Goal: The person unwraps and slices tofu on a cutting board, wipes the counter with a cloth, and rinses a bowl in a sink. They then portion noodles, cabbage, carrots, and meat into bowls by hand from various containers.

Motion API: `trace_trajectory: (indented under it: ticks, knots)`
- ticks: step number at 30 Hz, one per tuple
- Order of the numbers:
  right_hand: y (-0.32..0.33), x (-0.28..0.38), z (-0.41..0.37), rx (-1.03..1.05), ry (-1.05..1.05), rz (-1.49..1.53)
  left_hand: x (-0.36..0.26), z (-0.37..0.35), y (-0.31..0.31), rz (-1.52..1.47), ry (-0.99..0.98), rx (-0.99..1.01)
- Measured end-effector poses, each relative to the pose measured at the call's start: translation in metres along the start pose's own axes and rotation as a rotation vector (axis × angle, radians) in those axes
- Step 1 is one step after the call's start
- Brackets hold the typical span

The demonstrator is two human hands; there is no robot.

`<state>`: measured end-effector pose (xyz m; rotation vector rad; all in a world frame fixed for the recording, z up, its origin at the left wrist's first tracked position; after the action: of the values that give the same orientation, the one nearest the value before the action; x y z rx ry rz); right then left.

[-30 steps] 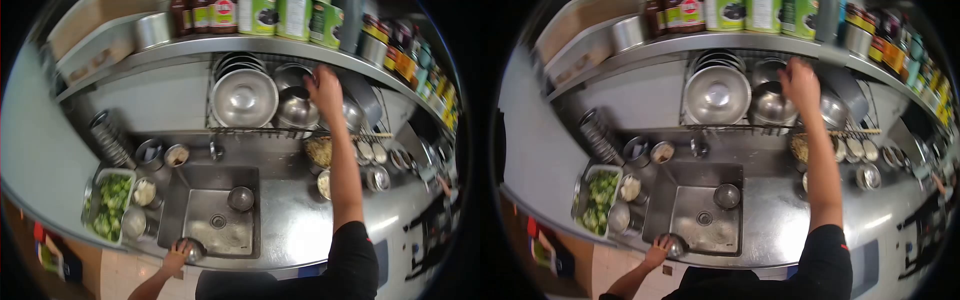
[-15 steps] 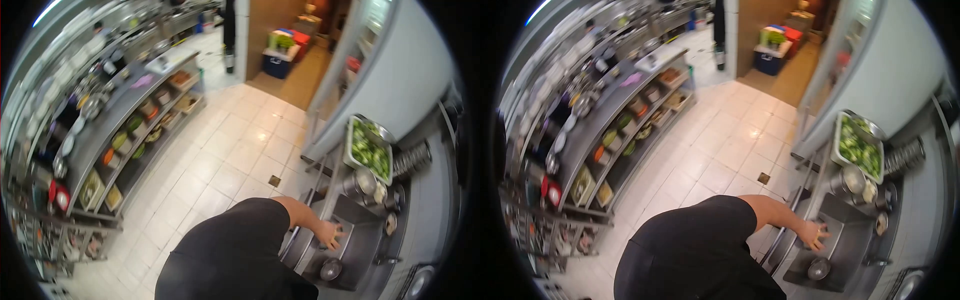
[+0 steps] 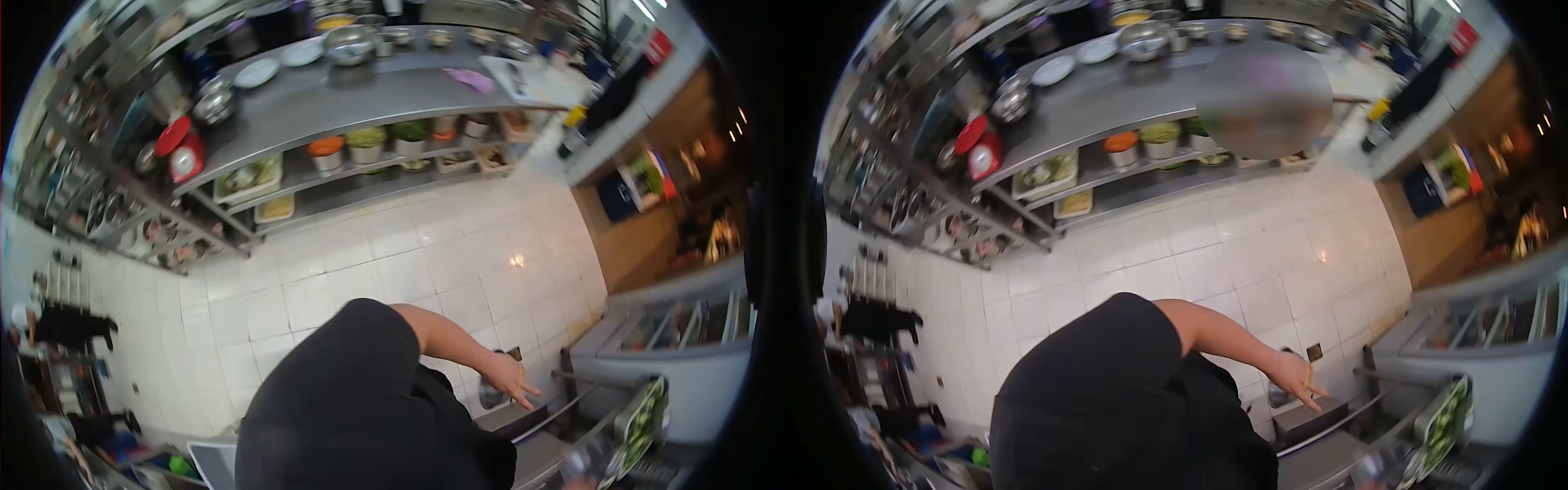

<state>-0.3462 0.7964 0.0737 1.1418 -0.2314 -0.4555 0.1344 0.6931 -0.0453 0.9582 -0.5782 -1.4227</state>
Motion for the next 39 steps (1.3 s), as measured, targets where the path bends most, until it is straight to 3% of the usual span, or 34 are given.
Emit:
trace_trajectory:
  ticks: [1,2,3,4,5,6,7,9,10,12,13,14,15,18,20,21,22,23,24,25,26,27,29,31,32,33,34,35,36,37,39]
  knots:
    - [-0.081,0.09,0.023,0.246,0.173,0.196,0.01,-0.041,0.019,-0.017,0.137,0.019]
    - [-0.083,0.256,-0.01,0.45,0.201,0.484,0.013,-0.081,0.04,-0.023,0.305,0.02]
    - [-0.068,0.391,-0.064,0.752,-0.031,1.096,0.014,-0.124,0.066,-0.028,0.473,0.023]
    - [-0.102,0.476,-0.09,1.324,0.14,1.185,0.014,-0.169,0.104,-0.247,0.855,0.072]
    - [-0.098,0.565,-0.13,1.545,0.12,1.288,0.011,-0.216,0.111,-0.25,1.092,0.072]
    - [-0.078,0.637,-0.165,1.603,0.239,1.371,0.007,-0.264,0.12,-0.254,1.329,0.064]
    - [-0.103,0.695,-0.188,1.783,0.428,1.232,-0.013,-0.306,0.15,-0.222,1.48,0.065]
    - [-0.036,0.785,-0.254,2.116,0.548,0.938,-0.048,-0.404,0.165,0.047,1.535,-0.168]
    - [-0.015,0.819,-0.282,1.952,0.76,0.671,-0.08,-0.439,0.19,0.071,1.707,-0.204]
    - [-0.011,0.888,-0.339,1.517,1.476,0.383,-0.145,-0.508,0.207,0.178,1.988,-0.375]
    - [-0.017,0.912,-0.365,1.265,1.714,0.506,-0.179,-0.528,0.221,0.128,2.198,-0.358]
    - [-0.024,0.933,-0.392,0.986,1.931,0.629,-0.213,-0.559,0.21,0.133,2.336,-0.515]
    - [-0.037,0.952,-0.419,0.989,1.957,0.606,-0.25,-0.577,0.202,0.264,2.387,-0.773]
    - [-0.09,1.016,-0.512,1.094,2.005,0.486,-0.344,-0.626,0.148,0.454,2.653,-0.886]
    - [-0.167,1.064,-0.586,1.517,1.564,0.132,-0.393,-0.644,0.095,0.624,2.698,-1.101]
    - [-0.233,1.11,-0.631,1.416,1.716,0.126,-0.414,-0.655,0.048,0.766,2.759,-1.073]
    - [-0.32,1.153,-0.679,1.323,1.845,0.098,-0.423,-0.656,0.036,0.511,2.951,-1.184]
    - [-0.397,1.194,-0.728,1.202,1.68,0.185,-0.433,-0.655,-0.004,0.783,2.888,-1.213]
    - [-0.379,1.222,-0.742,1.154,1.696,0.181,-0.442,-0.659,-0.043,0.599,3.024,-1.382]
    - [-0.353,1.249,-0.755,1.104,1.711,0.177,-0.441,-0.65,-0.062,0.565,3.128,-1.392]
    - [-0.352,1.258,-0.765,1.222,1.505,0.261,-0.444,-0.645,-0.1,0.736,3.104,-1.506]
    - [-0.35,1.266,-0.775,1.312,1.291,0.361,-0.451,-0.633,-0.141,0.741,3.241,-1.464]
    - [-0.365,1.271,-0.794,1.426,1.235,0.469,-0.45,-0.607,-0.188,0.731,3.362,-1.499]
    - [-0.369,1.252,-0.796,1.801,0.877,0.907,-0.44,-0.576,-0.23,0.782,3.479,-1.409]
    - [-0.369,1.233,-0.786,1.741,0.855,0.877,-0.443,-0.566,-0.232,0.873,3.552,-1.319]
    - [-0.369,1.214,-0.777,1.684,0.831,0.846,-0.436,-0.566,-0.223,0.371,3.735,-1.448]
    - [-0.374,1.187,-0.766,1.676,0.798,0.996,-0.432,-0.562,-0.234,0.809,3.603,-1.564]
    - [-0.352,1.152,-0.75,1.701,0.719,1.052,-0.422,-0.565,-0.228,0.852,3.523,-1.672]
    - [-0.348,1.116,-0.728,1.826,0.646,0.928,-0.408,-0.572,-0.202,0.753,3.314,-2.013]
    - [-0.353,1.077,-0.708,1.855,0.648,0.973,-0.395,-0.578,-0.183,0.565,3.536,-1.816]
    - [-0.299,0.999,-0.659,1.975,0.632,0.91,-0.379,-0.595,-0.183,0.593,3.387,-1.855]
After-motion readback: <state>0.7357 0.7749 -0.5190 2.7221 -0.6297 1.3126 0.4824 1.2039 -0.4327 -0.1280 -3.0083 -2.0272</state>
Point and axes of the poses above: each hand's wrist, its own z-axis towards the middle knuckle, its own y-axis out of the back of the hand, x = y × z, the point moved 4 cm from there along z, towards the middle knuckle, and after that the axes turned 2 degrees about y, right-handed, at the moved point
